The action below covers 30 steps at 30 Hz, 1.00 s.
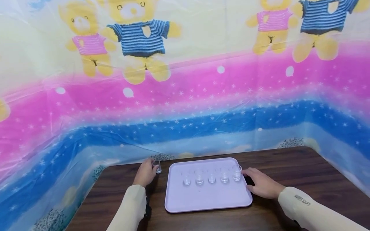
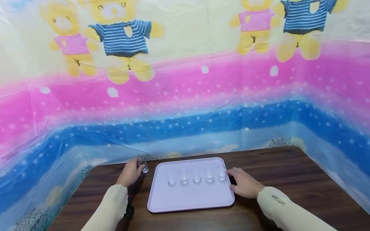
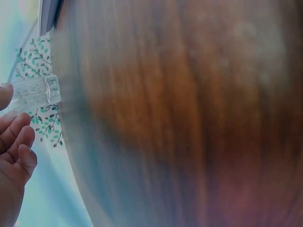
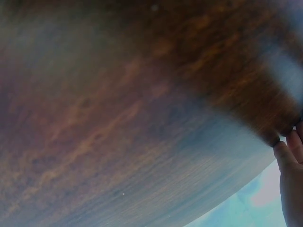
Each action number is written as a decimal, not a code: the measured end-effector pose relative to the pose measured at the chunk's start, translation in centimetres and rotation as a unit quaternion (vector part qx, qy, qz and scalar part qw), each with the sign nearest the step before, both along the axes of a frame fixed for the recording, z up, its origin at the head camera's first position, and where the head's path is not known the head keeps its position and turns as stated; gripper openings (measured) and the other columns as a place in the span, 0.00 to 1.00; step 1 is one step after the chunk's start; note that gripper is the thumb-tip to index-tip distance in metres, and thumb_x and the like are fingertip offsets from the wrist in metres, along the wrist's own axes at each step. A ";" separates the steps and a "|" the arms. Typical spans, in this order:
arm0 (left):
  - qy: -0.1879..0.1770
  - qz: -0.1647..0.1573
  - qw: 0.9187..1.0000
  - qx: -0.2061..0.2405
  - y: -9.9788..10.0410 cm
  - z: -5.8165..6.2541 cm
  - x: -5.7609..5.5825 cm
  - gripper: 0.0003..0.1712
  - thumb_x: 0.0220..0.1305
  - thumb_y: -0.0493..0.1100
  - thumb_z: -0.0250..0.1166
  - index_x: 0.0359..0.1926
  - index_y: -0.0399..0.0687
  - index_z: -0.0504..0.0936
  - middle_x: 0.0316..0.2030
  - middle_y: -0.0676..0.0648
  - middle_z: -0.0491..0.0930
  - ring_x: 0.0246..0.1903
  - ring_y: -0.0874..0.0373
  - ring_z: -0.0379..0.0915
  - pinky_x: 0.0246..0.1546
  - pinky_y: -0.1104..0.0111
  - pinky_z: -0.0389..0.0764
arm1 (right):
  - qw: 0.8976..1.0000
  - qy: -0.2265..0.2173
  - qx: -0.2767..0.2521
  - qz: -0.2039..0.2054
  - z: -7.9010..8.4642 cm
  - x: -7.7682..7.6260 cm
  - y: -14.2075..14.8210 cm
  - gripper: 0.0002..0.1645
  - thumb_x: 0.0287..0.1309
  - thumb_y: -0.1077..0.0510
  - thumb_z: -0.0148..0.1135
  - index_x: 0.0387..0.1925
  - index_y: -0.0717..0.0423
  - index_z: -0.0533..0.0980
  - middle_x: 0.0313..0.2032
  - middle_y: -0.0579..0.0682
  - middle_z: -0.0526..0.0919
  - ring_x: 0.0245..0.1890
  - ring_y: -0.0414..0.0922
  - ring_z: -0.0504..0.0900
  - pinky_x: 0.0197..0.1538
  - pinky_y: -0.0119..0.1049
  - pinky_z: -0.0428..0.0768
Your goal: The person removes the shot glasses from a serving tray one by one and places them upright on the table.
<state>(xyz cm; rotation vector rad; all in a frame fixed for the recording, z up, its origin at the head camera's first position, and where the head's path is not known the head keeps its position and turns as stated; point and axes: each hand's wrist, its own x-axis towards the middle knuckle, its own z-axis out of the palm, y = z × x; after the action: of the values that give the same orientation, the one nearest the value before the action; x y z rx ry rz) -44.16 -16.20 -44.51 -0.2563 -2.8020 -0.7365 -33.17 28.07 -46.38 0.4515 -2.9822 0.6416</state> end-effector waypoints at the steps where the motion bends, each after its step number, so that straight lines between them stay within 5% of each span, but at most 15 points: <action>1: -0.002 0.001 1.000 0.000 -0.1 0.1 0.0 0.19 0.66 0.40 0.60 0.52 0.30 0.73 0.42 0.38 0.74 0.41 0.47 0.74 0.39 0.56 0.77 | 1.000 0.002 0.000 0.004 0.0 0.0 0.0 0.29 0.55 0.56 0.63 0.59 0.59 0.70 0.52 0.52 0.73 0.56 0.53 0.71 0.56 0.55 0.67; 9: -0.010 -0.003 1.000 0.015 -0.4 0.7 0.6 0.21 0.64 0.41 0.62 0.53 0.31 0.72 0.40 0.41 0.73 0.37 0.51 0.73 0.36 0.57 0.77 | 1.000 0.007 0.001 0.007 -0.1 0.0 -0.1 0.30 0.55 0.55 0.63 0.59 0.59 0.69 0.52 0.52 0.73 0.56 0.54 0.70 0.56 0.56 0.67; 18: 0.055 -0.004 0.998 0.012 -0.1 1.5 1.4 0.28 0.63 0.44 0.63 0.59 0.32 0.69 0.52 0.35 0.68 0.50 0.43 0.68 0.48 0.51 0.72 | 1.000 0.010 0.004 0.007 -0.3 0.0 0.2 0.31 0.54 0.54 0.64 0.59 0.59 0.69 0.52 0.53 0.73 0.56 0.54 0.70 0.56 0.56 0.66; 26: 0.043 -0.118 0.992 0.028 1.6 1.8 2.7 0.19 0.61 0.40 0.66 0.50 0.35 0.77 0.40 0.43 0.76 0.34 0.55 0.71 0.35 0.61 0.75 | 1.000 0.008 0.001 0.011 0.2 0.4 0.2 0.32 0.54 0.54 0.64 0.60 0.60 0.69 0.52 0.54 0.74 0.56 0.55 0.71 0.56 0.57 0.67; 30: 0.027 -0.148 0.988 0.027 2.7 2.0 3.2 0.18 0.59 0.40 0.68 0.49 0.36 0.79 0.37 0.46 0.77 0.32 0.56 0.70 0.32 0.64 0.74 | 1.000 0.006 0.003 0.018 0.2 0.4 0.0 0.32 0.55 0.54 0.63 0.61 0.61 0.69 0.53 0.55 0.73 0.56 0.55 0.71 0.55 0.57 0.67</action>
<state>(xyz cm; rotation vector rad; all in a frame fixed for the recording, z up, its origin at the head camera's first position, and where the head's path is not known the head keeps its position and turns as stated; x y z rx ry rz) -40.96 -13.50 -42.56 -0.6812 -2.7184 -0.8534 -32.74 28.05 -46.16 0.5083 -2.9720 0.6291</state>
